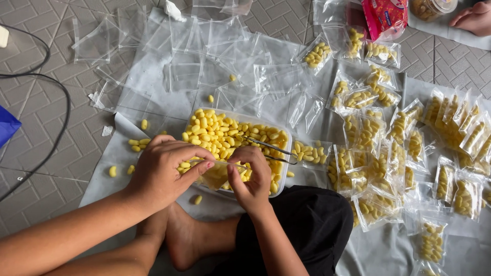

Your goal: Manually packaging yellow snacks into small plastic bags using tongs while sitting on the floor.

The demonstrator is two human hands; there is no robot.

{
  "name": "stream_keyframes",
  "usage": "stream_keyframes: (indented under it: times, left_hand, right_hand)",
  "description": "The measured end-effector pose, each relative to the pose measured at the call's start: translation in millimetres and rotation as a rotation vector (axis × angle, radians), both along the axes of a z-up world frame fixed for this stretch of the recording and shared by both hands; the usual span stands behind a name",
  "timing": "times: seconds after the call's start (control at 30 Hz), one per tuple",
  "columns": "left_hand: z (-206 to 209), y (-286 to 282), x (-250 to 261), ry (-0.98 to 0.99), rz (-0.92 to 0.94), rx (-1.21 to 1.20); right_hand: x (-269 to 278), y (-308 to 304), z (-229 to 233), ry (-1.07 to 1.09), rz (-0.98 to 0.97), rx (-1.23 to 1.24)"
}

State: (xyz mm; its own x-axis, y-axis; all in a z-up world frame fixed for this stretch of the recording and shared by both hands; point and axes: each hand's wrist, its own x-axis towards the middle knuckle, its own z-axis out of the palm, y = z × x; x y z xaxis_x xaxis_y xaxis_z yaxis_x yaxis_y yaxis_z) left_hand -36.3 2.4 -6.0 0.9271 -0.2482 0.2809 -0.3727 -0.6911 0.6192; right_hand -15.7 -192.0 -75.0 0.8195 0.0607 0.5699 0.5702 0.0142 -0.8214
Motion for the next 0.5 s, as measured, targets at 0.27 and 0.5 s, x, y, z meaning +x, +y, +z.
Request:
stream_keyframes:
  times: [0.27,0.5]
  left_hand:
    - [7.3,-1.0,10.2,-0.409,-0.131,0.209]
    - [25.9,-4.8,12.6,-0.457,-0.19,0.294]
  right_hand:
    - [-5.7,0.0,8.3,-0.154,-0.051,-0.092]
    - [-9.7,1.6,17.4,-0.128,-0.035,-0.251]
